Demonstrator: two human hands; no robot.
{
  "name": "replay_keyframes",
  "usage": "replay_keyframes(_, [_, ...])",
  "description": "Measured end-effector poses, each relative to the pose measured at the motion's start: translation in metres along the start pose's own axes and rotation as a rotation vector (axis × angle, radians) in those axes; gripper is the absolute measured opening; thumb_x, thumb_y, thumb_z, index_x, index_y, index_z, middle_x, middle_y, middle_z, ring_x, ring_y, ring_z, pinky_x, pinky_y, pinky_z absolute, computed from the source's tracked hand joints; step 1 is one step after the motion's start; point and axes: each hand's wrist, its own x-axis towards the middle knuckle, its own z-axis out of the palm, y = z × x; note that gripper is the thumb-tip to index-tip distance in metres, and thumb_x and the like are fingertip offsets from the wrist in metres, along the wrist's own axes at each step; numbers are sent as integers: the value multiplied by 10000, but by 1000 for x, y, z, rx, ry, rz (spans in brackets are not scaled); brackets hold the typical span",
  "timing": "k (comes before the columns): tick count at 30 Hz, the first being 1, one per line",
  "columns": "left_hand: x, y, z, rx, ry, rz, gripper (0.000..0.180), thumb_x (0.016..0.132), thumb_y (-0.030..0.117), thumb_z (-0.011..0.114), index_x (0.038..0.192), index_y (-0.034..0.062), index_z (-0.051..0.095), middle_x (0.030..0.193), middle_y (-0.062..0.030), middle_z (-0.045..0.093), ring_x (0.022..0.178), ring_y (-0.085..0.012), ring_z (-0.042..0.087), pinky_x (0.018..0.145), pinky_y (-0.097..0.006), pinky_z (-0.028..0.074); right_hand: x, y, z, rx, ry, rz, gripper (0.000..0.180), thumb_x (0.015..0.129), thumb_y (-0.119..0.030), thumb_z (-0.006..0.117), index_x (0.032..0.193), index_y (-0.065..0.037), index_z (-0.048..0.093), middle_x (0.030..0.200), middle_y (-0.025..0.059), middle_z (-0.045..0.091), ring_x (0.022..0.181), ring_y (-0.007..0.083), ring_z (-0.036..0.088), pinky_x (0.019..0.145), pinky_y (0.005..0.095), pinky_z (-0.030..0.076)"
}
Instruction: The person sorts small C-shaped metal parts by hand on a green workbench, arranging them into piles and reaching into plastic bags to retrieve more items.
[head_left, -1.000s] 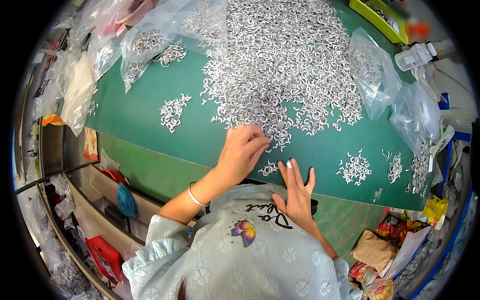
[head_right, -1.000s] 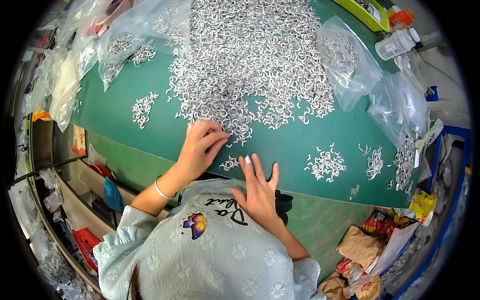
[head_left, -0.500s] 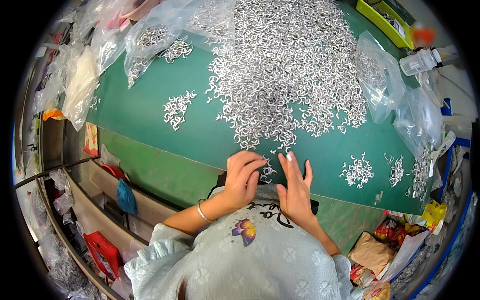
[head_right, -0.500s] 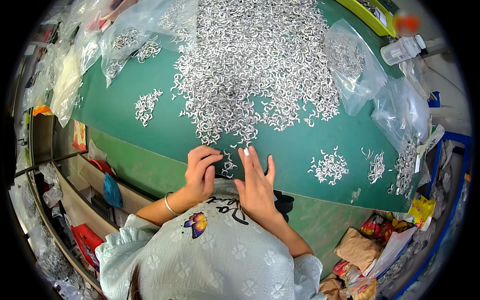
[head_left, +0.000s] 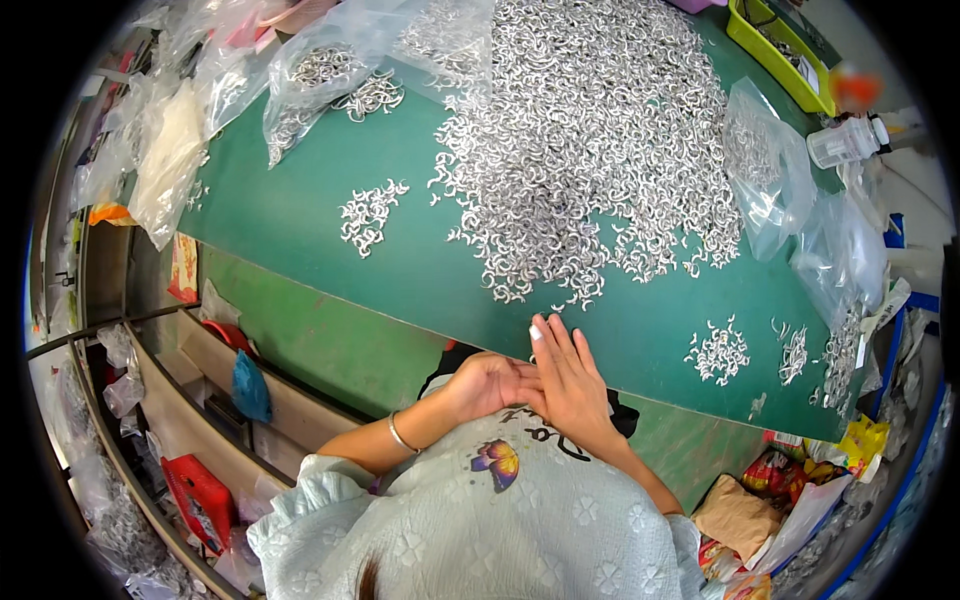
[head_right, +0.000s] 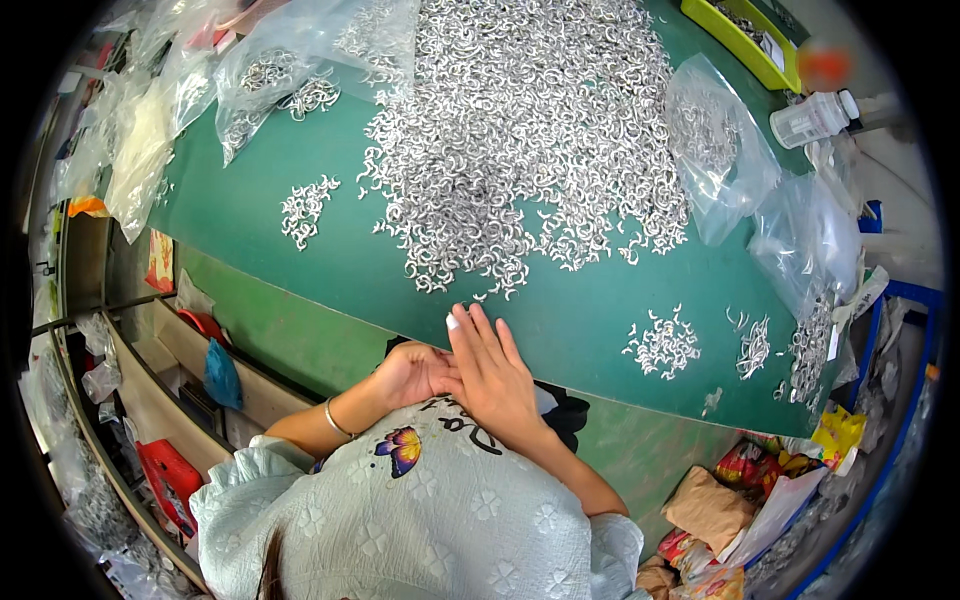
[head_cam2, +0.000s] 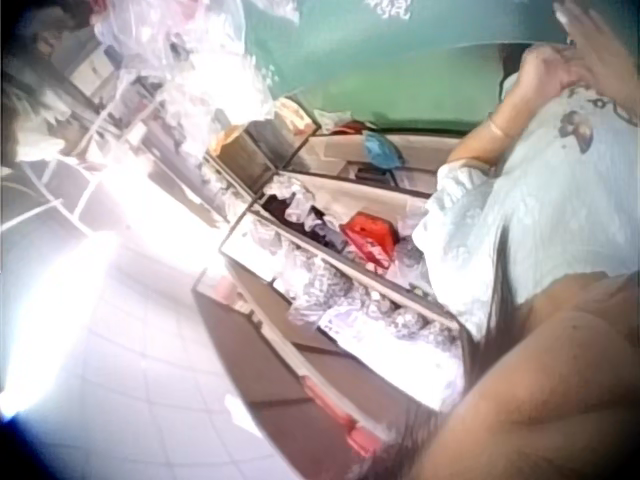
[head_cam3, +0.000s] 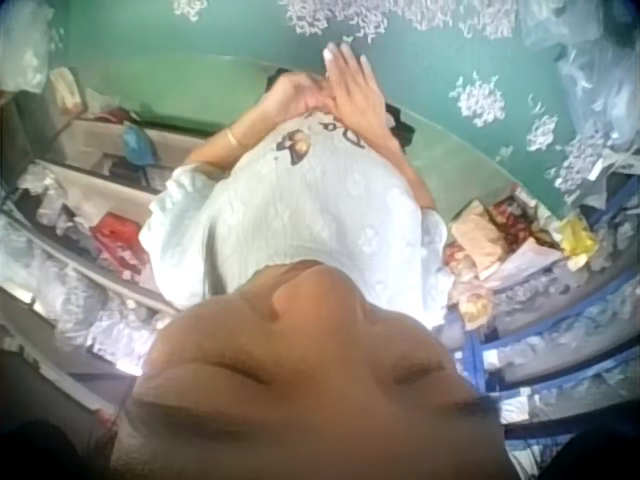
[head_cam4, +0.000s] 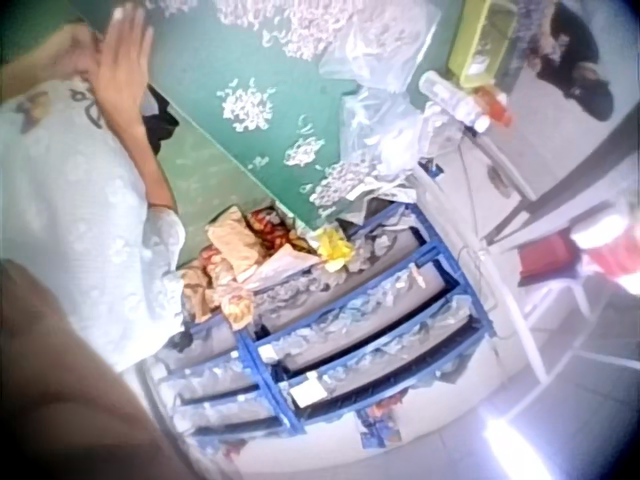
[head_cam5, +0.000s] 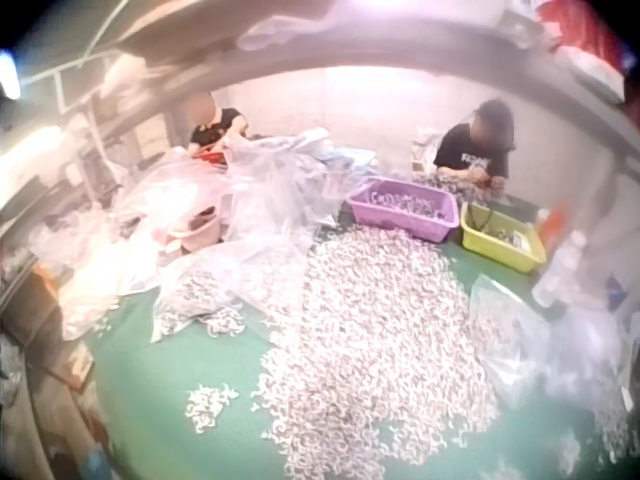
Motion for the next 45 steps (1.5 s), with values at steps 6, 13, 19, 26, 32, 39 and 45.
replay_keyframes(6, [4,4,-6,-370,-274,-98,517,966,200,329,1339,-142,433,1344,-315,517,1237,-405,539,1089,-480,380,6,-5,-1,86,-84,-32,702,852,-256,681,1416,52,398,1470,188,446,1382,370,404,1114,483,343])
replay_keyframes(13, [7,-3,-40,-425,-245,-10,527,1016,356,323,1357,-18,468,1398,-219,503,1268,-375,514,1095,-522,376,12,-12,-1,127,-180,-139,675,827,-245,718,1363,73,458,1417,186,503,1351,351,450,1093,475,381])
replay_keyframes(19, [5,9,-23,-385,-121,-1,371,992,182,394,1233,-42,564,1231,-181,624,1140,-298,604,1034,-469,456,10,-6,-9,219,-161,-297,498,827,-124,717,1249,88,560,1293,184,604,1265,343,544,1041,474,438])
replay_keyframes(26, [-45,25,9,120,366,58,253,933,89,515,1111,-63,612,951,-138,638,836,-195,628,732,-319,532,7,-2,-23,156,345,17,398,831,33,590,1223,101,567,1142,210,682,1149,381,591,985,477,433])
replay_keyframes(32, [-66,99,60,431,436,742,286,956,136,529,1129,-74,615,930,-99,634,801,-136,607,636,-246,498,19,-2,-23,-22,245,125,492,855,-13,617,1324,64,490,1258,157,641,1295,378,485,1076,527,305])
replay_keyframes(39, [-47,146,46,1082,831,1240,283,968,1,485,1206,6,637,1234,-94,584,1102,-148,553,912,-274,460,2,-1,-19,-73,192,183,515,861,-57,630,1335,56,463,1256,124,650,1343,342,454,1106,617,171])
replay_keyframes(45, [-37,130,57,1633,1093,1338,303,937,-25,515,1213,25,629,1310,-118,533,1183,-207,526,971,-297,420,-26,2,-34,-222,372,386,495,881,-76,593,1335,63,457,1190,125,680,1308,353,461,1119,586,119])
